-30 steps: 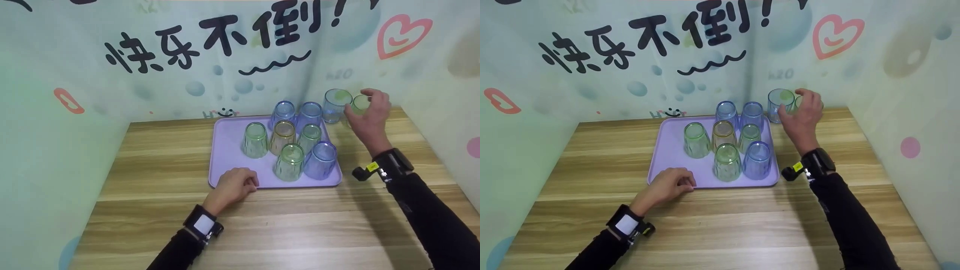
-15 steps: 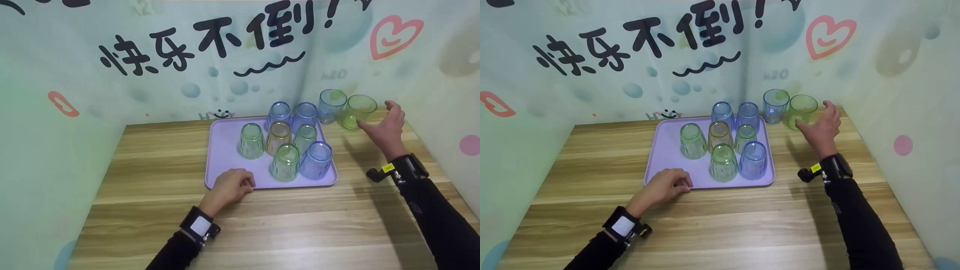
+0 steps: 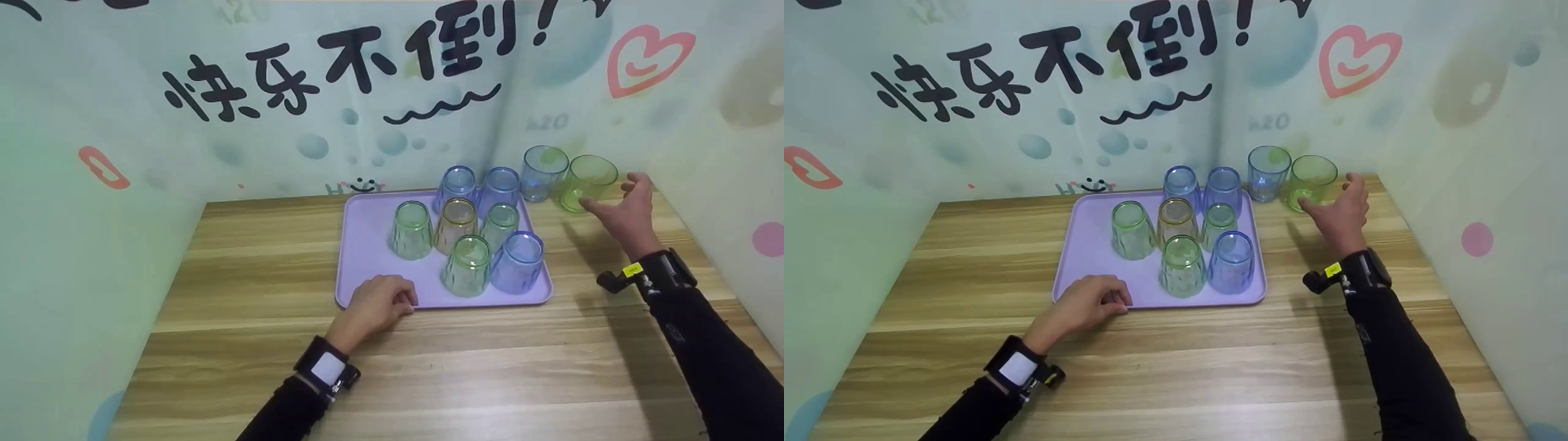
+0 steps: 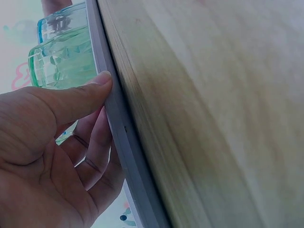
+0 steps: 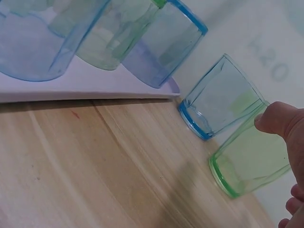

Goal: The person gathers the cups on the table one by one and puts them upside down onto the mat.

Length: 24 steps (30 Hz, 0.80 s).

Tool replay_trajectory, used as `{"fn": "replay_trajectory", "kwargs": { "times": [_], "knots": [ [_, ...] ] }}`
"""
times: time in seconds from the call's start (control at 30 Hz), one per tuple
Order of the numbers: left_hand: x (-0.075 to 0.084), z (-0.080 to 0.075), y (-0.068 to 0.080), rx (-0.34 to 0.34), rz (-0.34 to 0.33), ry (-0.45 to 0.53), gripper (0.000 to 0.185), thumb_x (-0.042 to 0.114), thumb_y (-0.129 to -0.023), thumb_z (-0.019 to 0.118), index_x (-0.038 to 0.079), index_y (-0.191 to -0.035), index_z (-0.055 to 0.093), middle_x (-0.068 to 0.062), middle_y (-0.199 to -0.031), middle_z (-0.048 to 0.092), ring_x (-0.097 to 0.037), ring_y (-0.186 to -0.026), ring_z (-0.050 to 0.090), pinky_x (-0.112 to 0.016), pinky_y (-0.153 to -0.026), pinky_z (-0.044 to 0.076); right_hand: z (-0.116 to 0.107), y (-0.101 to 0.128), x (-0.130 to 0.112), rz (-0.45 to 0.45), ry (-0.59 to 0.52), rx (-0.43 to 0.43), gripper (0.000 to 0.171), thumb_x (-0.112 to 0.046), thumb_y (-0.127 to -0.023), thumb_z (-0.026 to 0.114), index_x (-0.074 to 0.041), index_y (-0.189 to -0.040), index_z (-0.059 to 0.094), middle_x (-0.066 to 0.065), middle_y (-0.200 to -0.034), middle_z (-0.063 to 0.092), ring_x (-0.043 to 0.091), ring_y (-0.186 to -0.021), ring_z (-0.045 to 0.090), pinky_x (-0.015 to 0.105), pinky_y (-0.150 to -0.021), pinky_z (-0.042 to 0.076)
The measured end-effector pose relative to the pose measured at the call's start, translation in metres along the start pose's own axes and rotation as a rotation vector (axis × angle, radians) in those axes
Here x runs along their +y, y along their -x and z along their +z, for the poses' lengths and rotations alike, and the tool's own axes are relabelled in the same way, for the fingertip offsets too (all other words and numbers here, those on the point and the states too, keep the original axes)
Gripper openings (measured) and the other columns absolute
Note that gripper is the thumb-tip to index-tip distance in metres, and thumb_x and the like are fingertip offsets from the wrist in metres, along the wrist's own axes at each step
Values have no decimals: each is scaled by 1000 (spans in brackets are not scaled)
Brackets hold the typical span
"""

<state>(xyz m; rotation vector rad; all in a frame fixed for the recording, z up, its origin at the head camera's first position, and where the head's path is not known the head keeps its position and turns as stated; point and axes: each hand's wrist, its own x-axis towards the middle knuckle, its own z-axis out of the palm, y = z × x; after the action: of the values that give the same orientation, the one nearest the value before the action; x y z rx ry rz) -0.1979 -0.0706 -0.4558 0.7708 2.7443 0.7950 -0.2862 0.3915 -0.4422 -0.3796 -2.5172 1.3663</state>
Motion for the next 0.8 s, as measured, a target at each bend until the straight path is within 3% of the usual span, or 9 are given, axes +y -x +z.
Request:
{"fn": "replay_trajectory", "kwargs": {
  "times": [0.4,0.8],
  "knots": [
    [0,-1,-1,-24,-31,-11,6,14,-89,79,18,-90,74,11,-82,65,-11,-82,61,-35,-76,48,7,-10,2,34,-48,-93,112,-35,-87,82,-2,-156,1,29,-158,18,41,-142,22,51,-110,33],
    [0,-1,-1,-10,-28,-7,7,14,-90,78,18,-89,74,11,-81,66,-12,-82,63,-37,-76,49,16,-18,10,-21,-69,-104,104,-23,-87,82,4,-152,6,32,-155,21,43,-139,27,48,-111,31]
  ]
}}
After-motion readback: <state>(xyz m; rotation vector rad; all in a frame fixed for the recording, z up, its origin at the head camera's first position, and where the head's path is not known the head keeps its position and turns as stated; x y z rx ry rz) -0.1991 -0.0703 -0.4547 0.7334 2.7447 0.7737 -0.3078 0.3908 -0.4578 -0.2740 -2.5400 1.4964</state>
